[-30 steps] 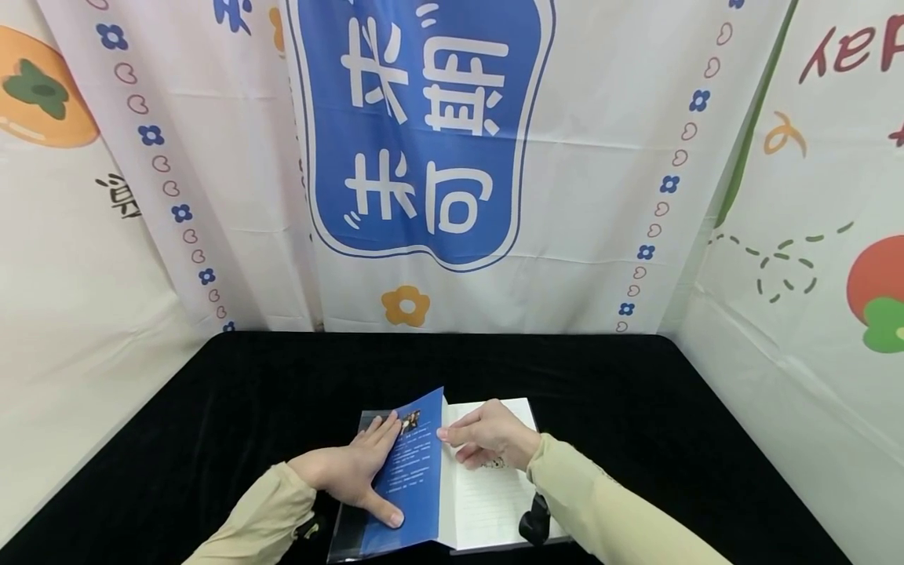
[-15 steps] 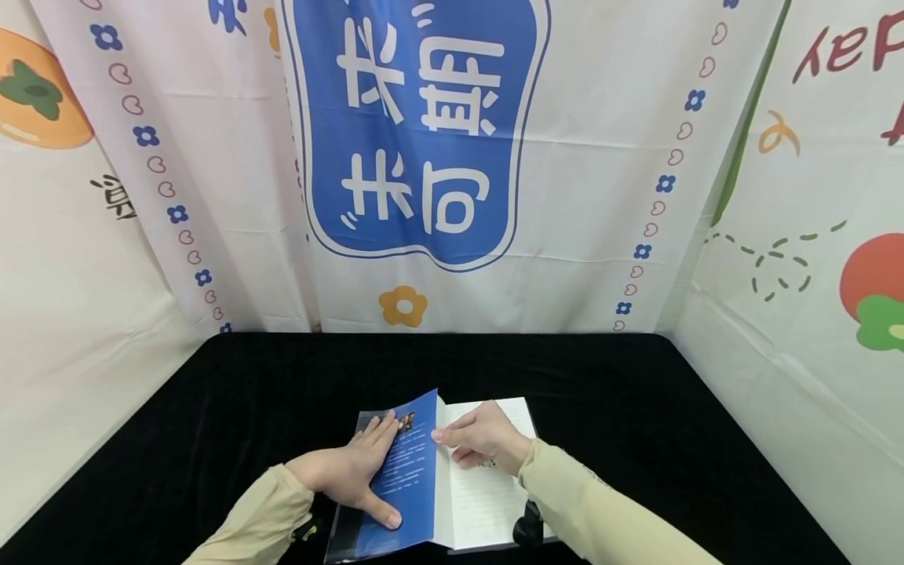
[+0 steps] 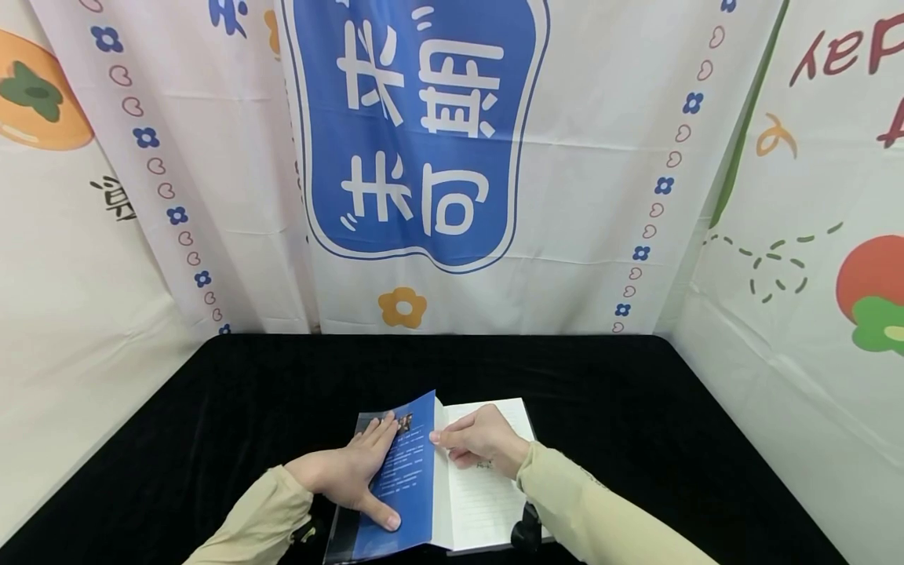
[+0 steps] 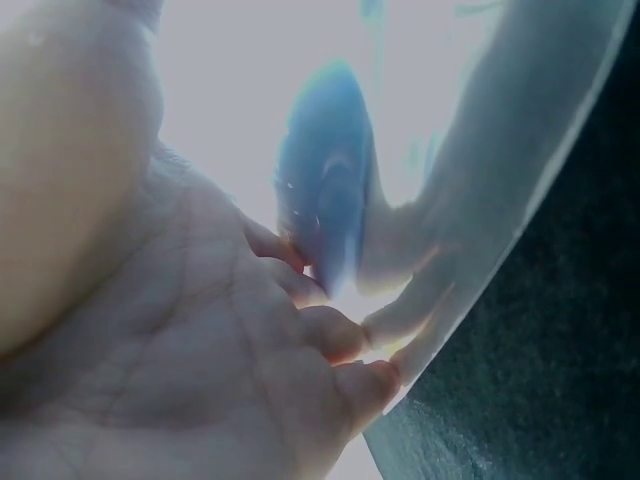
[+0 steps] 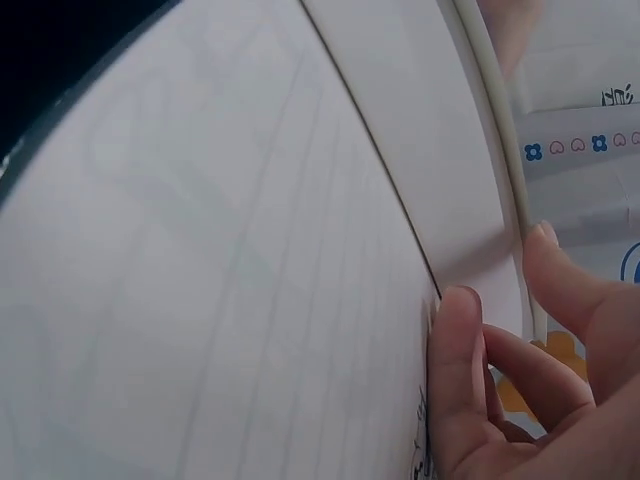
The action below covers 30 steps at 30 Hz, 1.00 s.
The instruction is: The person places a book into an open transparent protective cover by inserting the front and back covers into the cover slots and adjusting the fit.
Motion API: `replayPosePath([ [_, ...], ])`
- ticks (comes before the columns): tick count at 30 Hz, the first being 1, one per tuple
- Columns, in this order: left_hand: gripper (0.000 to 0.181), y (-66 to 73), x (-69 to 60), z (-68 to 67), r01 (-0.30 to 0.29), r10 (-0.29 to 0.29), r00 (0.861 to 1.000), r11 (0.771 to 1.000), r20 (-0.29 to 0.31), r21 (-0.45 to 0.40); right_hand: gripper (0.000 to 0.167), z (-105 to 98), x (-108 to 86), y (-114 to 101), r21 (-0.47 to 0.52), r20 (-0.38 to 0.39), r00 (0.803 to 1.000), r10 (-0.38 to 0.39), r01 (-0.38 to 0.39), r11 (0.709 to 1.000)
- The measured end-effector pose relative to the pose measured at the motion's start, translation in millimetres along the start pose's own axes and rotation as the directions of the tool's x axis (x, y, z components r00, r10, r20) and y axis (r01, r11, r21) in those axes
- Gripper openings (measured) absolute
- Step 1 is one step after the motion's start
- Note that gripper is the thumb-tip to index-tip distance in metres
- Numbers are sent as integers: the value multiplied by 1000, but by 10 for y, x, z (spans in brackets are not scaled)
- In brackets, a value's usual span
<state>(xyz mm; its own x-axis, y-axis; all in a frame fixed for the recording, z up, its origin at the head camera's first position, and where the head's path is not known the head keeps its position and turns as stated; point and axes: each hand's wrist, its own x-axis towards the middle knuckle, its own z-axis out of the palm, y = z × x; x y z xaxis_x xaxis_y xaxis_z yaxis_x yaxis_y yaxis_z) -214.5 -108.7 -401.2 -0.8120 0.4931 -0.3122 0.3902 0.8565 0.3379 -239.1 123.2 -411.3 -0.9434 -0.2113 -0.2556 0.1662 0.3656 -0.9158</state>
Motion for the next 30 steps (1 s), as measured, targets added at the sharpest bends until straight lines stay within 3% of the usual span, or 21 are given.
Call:
replayPosePath([
  [6, 135, 2, -6, 5, -13, 13, 1000, 1000, -2, -9, 32, 15, 4, 21, 27, -10, 1000, -6, 6, 1000],
  [25, 135, -20, -19, 14, -21, 21, 1000, 1000, -3, -20, 26, 105, -23, 7, -26, -71, 997, -30, 29, 999],
  [30, 134, -32, -3, 8, -51, 51, 999, 997, -4, -57, 34, 53, -35, 38, -7, -9, 999, -49, 49, 999],
])
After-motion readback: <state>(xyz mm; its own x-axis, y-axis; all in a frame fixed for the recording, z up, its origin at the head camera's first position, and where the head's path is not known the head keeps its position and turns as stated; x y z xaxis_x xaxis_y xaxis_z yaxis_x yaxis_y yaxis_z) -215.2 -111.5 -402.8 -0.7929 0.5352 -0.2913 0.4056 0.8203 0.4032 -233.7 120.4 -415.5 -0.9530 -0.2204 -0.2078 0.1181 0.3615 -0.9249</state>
